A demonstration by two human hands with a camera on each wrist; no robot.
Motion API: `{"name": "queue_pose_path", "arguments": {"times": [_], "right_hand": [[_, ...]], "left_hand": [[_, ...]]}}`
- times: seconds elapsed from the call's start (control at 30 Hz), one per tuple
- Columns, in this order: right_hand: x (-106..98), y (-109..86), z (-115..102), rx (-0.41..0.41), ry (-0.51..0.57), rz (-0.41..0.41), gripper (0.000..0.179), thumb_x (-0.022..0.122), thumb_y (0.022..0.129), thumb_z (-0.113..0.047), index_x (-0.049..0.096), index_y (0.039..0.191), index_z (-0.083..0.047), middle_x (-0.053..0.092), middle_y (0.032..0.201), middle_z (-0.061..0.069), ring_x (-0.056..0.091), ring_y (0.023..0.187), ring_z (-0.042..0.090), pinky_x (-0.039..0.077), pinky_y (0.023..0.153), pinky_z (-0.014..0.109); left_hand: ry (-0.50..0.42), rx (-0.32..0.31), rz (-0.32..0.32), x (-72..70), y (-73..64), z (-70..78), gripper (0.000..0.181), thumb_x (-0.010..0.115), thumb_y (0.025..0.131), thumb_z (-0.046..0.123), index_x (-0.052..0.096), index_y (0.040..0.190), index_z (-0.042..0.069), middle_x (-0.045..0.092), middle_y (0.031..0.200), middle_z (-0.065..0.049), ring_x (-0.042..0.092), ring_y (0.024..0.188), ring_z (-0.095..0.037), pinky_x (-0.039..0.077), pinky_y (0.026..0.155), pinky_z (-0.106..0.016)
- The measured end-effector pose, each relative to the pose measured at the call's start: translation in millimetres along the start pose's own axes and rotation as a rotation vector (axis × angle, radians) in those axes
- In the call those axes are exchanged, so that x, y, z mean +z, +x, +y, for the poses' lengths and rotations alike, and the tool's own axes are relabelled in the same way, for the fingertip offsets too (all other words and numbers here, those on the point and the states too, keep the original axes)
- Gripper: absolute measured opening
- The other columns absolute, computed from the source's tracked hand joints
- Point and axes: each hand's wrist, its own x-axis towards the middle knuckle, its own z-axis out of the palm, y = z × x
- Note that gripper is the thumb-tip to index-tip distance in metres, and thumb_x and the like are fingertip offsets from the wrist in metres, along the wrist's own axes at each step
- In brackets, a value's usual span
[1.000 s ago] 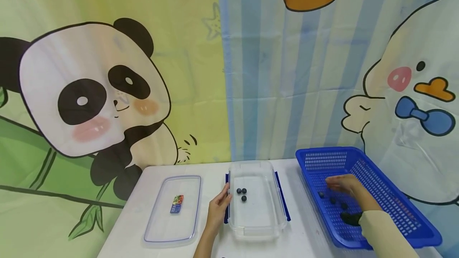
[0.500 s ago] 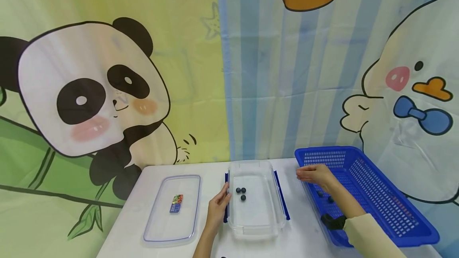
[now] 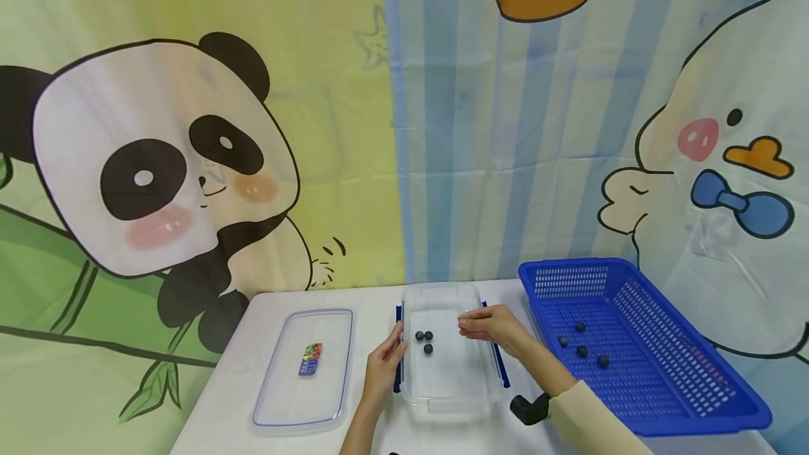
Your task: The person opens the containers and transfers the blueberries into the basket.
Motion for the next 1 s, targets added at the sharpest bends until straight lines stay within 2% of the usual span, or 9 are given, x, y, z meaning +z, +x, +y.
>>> {"name": "queue_pose_path", "arguments": {"times": [0.17, 0.37, 0.53, 0.7, 1.0], "right_hand": [[33, 16.7, 15, 0.013, 0.016, -0.006, 0.025, 0.065, 0.083, -0.001, 0.062, 0.102, 0.015, 0.068, 0.089, 0.019, 0.068, 0.080, 0.025, 0.057, 0.074, 0.034], [56, 30.2, 31, 0.051, -0.005, 0.064, 0.021, 0.068, 0.081, 0.000, 0.065, 0.096, 0.014, 0.068, 0.081, 0.017, 0.068, 0.073, 0.024, 0.058, 0.067, 0.032], [62, 33.0, 36, 0.067, -0.061, 0.126, 0.017, 0.069, 0.079, 0.001, 0.066, 0.092, 0.012, 0.068, 0.077, 0.016, 0.068, 0.069, 0.023, 0.058, 0.065, 0.032], [64, 33.6, 42, 0.070, -0.104, 0.148, 0.017, 0.070, 0.078, 0.003, 0.066, 0.090, 0.013, 0.068, 0.075, 0.016, 0.067, 0.067, 0.023, 0.058, 0.064, 0.033], [70, 40.5, 55, 0.123, -0.171, 0.243, 0.012, 0.074, 0.073, 0.001, 0.069, 0.082, 0.007, 0.068, 0.071, 0.011, 0.065, 0.059, 0.016, 0.058, 0.056, 0.028]], "left_hand": [[0.002, 0.006, 0.010, 0.0, 1.6, -1.5, 0.044, 0.059, 0.091, 0.018, 0.049, 0.133, 0.011, 0.042, 0.139, 0.000, 0.037, 0.129, -0.017, 0.033, 0.101, -0.019], [0.016, -0.001, 0.003, 1.3, -0.1, -0.9, 0.045, 0.059, 0.091, 0.020, 0.049, 0.134, 0.011, 0.042, 0.139, 0.000, 0.037, 0.128, -0.017, 0.033, 0.101, -0.021], [0.017, 0.007, -0.001, 0.4, -0.3, 0.6, 0.047, 0.060, 0.090, 0.025, 0.048, 0.134, 0.011, 0.041, 0.140, 0.000, 0.036, 0.129, -0.017, 0.032, 0.102, -0.020], [-0.010, 0.023, -0.014, 1.4, -0.5, 0.7, 0.043, 0.057, 0.093, 0.015, 0.047, 0.134, 0.008, 0.041, 0.140, -0.002, 0.035, 0.130, -0.019, 0.033, 0.101, -0.019], [0.033, 0.035, -0.005, 1.3, 0.2, -0.1, 0.043, 0.056, 0.093, 0.016, 0.047, 0.135, 0.010, 0.041, 0.140, -0.001, 0.036, 0.129, -0.019, 0.034, 0.100, -0.020]]}}
